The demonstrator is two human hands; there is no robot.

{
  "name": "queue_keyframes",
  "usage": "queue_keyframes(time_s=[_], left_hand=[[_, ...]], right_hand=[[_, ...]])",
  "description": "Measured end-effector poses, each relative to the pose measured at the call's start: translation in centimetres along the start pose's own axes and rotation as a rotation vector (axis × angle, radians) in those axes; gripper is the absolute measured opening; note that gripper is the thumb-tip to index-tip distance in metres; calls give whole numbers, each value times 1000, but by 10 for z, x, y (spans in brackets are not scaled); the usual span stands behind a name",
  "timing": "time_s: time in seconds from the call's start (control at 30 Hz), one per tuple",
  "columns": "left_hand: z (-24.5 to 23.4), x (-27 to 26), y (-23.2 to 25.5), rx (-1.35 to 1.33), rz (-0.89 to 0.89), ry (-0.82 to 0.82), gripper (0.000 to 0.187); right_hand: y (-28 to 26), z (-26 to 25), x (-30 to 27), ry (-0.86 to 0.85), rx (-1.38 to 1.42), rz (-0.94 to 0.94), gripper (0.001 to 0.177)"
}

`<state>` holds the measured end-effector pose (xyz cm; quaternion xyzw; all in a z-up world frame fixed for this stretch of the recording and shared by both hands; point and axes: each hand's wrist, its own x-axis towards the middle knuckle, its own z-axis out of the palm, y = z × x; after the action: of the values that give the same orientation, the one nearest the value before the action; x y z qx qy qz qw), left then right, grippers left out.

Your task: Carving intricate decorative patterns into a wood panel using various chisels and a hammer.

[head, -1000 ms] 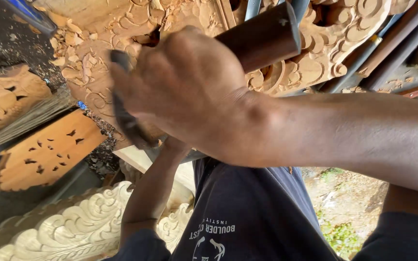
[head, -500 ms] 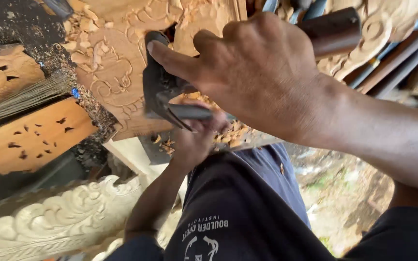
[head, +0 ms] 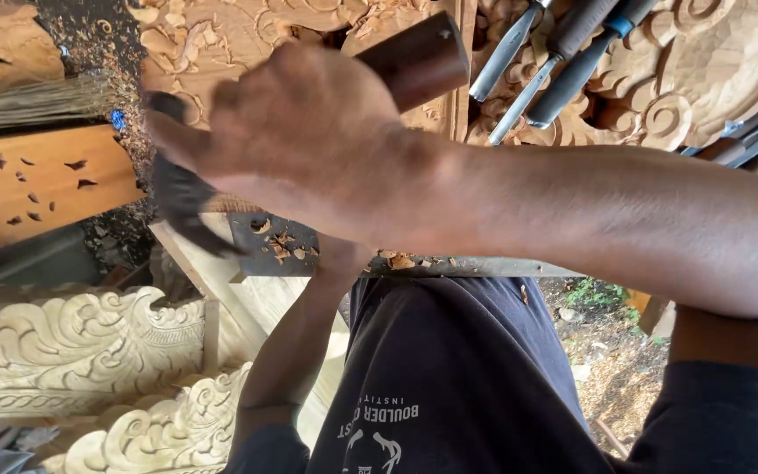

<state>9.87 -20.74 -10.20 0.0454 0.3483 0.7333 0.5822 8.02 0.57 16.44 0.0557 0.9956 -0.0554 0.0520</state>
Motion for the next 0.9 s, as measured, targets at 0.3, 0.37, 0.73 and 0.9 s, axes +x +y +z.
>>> queue_keyframes(time_s=[0.3,0.37,0.73,0.9], left_hand=[[8,-23,-2,318,99,-72,55],[14,-25,0,391,119,-96,58],[43,-10,86,1453,109,98,33],[83,9,77,944,371,138,30]], right_hand=[[3,-2,-16,449,-20,-55,47],[-4,3,-22,69,-191,-86,56],[45,1,-78,-47,34,-23,56],[43,26,-74,-31,-58,33,59]])
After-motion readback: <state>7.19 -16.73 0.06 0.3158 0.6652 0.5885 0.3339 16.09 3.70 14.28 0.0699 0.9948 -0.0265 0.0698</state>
